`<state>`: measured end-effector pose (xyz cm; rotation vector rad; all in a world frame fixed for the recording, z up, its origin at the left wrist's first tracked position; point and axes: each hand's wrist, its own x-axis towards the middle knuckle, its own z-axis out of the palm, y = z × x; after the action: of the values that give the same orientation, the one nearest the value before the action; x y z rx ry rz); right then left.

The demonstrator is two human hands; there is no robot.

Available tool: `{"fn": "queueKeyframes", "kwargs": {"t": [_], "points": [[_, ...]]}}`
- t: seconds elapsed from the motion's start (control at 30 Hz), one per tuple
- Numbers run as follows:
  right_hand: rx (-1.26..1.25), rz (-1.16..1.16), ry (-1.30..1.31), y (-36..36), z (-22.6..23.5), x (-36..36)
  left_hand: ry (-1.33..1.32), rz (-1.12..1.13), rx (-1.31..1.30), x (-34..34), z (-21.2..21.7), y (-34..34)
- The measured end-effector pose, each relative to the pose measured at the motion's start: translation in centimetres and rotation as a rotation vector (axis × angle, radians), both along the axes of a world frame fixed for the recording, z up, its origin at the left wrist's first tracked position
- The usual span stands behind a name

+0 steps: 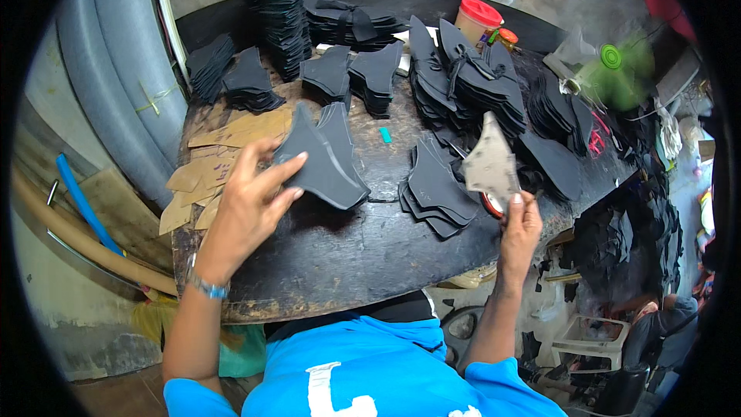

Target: The person repeatedly places a cardboard template on a stack of black rubber sheets, traces the outline with a pencil, and cuts along the traced line using scissors. The cut pieces are set aside on the table.

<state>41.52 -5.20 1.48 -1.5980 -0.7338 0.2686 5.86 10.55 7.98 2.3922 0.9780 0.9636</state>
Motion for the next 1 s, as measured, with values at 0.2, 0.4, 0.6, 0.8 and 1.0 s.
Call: {"fn": "queueKeyframes", "kwargs": {"t": [0.2, 0.4, 0.6, 0.8, 1.0], "points": [[0.480, -0.091, 0.132, -2.3, 3.2, 1.2, 0.071, 0.246, -0.012, -3.4, -2.4, -11.0], [0.537, 0.063, 0.103, -1.9, 4.9, -2.5, 0.211, 0.195, -0.070, -3.9, -6.6, -16.1], [0.237, 0.492, -0.028, -1.7, 5.5, -8.8, 0.131, 0.208, -0.078, -4.8, -7.2, -15.9], [-0.099, 0.819, 0.304, -1.0, 2.4, -14.5, 0.125, 0.263, 0.027, -7.0, -7.6, -14.2], [-0.383, 0.856, -0.169, -1.1, 1.4, -16.8, 0.278, 0.232, -0.075, -7.0, -7.5, -13.9]]}}
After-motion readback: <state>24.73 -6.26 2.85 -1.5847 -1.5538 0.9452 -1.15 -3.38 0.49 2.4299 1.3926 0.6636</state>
